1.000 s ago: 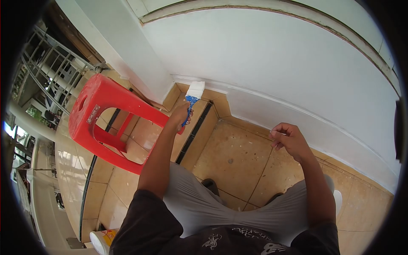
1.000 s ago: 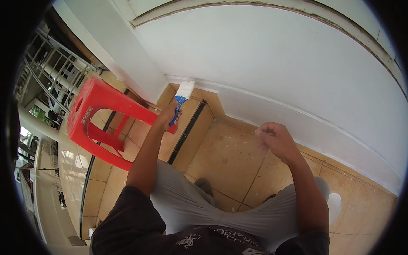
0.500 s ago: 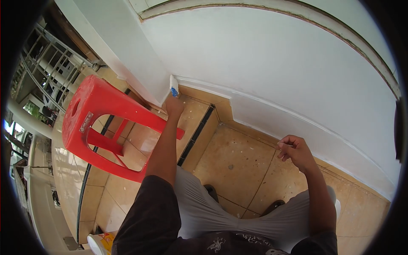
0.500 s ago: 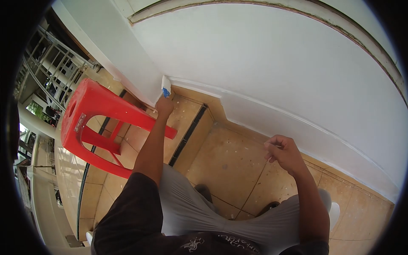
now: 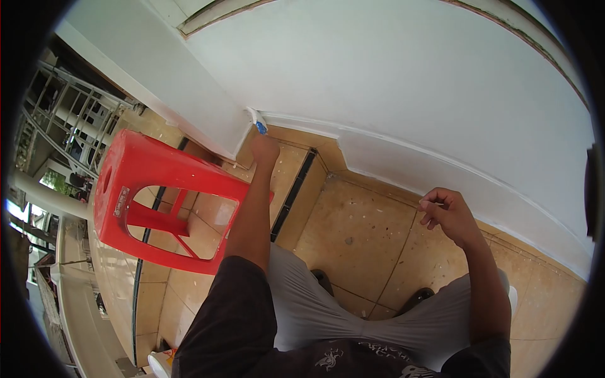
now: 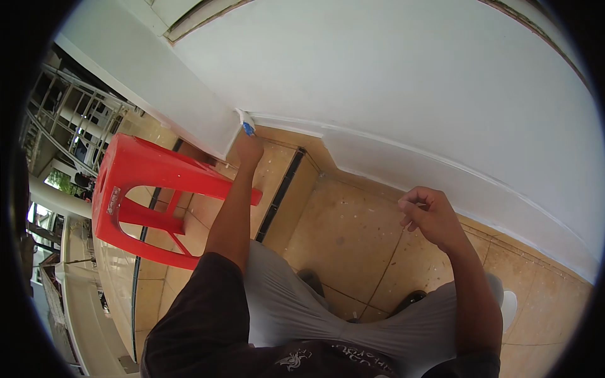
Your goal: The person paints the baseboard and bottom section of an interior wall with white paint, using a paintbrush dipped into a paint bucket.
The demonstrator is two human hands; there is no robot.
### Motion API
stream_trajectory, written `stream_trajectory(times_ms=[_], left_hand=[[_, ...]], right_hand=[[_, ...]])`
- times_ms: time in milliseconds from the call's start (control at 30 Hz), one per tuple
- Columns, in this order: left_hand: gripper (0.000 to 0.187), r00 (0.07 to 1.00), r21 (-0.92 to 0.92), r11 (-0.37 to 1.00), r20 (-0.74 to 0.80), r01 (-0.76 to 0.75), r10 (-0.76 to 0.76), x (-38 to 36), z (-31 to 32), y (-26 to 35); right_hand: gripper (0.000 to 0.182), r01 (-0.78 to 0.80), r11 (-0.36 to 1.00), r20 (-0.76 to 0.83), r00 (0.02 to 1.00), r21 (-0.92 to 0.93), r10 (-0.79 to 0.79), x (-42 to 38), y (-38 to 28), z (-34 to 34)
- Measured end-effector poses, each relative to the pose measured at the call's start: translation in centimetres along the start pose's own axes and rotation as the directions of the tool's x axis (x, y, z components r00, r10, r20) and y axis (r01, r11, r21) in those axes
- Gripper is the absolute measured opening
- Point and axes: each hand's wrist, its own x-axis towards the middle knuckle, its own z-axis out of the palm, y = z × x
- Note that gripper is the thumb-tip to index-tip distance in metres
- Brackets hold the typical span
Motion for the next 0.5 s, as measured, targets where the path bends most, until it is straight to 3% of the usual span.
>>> stream_trajectory(times_ms=[500], left_hand=[[0.023, 0.987, 0.027, 0.987, 0.002, -0.159, 0.159, -2.5, 0.4, 2.0]], right_hand=[[0.013, 0.044, 0.999, -0.021, 0.999, 0.006, -0.044, -1.7, -0.5, -0.5]])
